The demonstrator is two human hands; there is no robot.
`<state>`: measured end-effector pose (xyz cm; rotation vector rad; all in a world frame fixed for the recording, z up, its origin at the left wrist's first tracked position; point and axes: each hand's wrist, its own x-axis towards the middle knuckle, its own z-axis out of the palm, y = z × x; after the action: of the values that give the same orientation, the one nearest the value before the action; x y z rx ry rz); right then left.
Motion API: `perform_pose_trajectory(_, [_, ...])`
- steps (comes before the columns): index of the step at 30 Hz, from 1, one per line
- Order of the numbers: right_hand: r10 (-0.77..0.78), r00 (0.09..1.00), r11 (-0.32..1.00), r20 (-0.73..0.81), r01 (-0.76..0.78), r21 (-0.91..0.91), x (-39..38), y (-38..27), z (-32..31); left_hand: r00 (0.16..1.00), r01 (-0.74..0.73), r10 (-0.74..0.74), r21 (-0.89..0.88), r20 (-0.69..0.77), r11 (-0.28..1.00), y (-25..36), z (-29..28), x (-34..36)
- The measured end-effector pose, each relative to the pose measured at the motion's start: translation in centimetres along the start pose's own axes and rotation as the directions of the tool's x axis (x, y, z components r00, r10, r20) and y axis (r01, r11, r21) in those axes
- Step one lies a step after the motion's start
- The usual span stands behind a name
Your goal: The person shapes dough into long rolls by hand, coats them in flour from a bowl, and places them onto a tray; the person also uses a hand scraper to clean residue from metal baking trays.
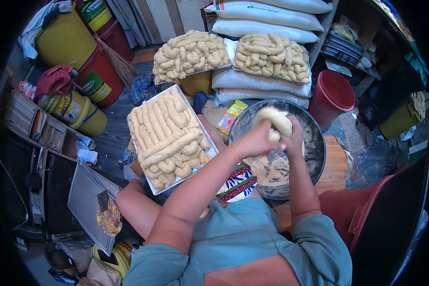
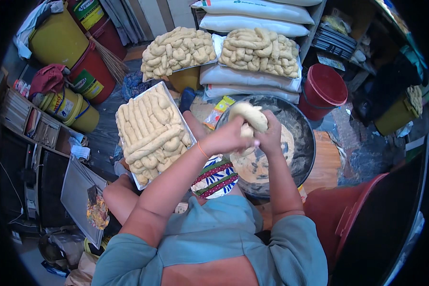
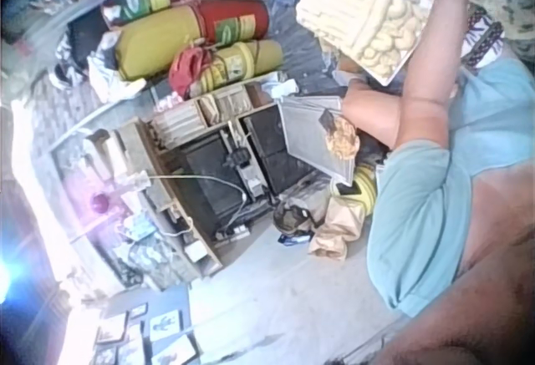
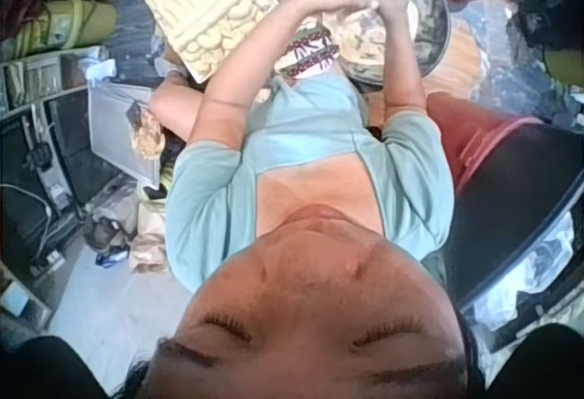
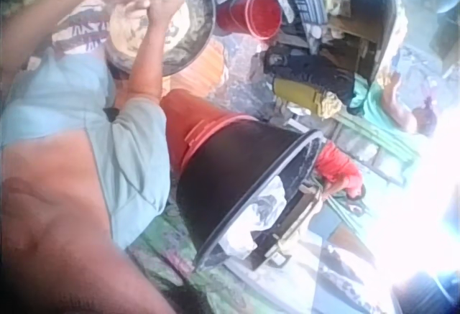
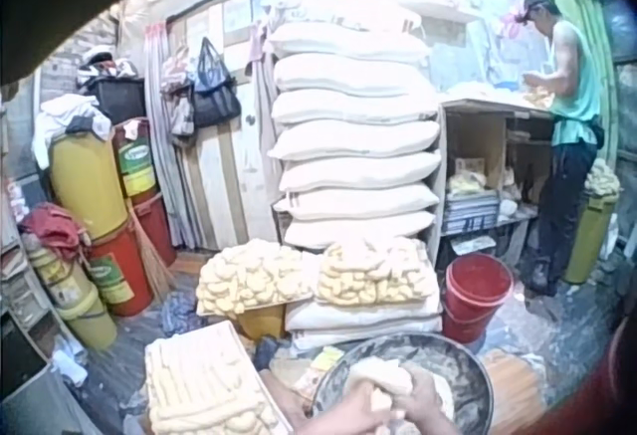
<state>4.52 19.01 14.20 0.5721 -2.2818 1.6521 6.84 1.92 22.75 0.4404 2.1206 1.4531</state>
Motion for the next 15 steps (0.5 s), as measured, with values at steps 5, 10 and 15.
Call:
perform_pose_trajectory(5, [-0.044, 0.997, 0.656, -0.06, -0.016, -0.755, -4.4, 9.1, 5.9, 0.641, -0.713, 0.733, 0.177, -0.227, 0.678, 4.4, 0.9, 1.2])
perform_pose_trajectory(10, [0.353, 0.917, 0.832, 0.185, -0.217, -0.511, -10.8, 19.4, 9.2, 0.875, -0.483, 0.443, -0.429, -0.195, 0.764, 8.0, 0.4, -1.9])
perform_pose_trajectory(15, [0.402, 0.47, 0.906, 0.786, -0.325, -0.269, -1.6, 6.4, 3.6, 0.887, -0.365, 0.282, -0.183, -0.366, 0.913, 1.0, -0.9, 0.5])
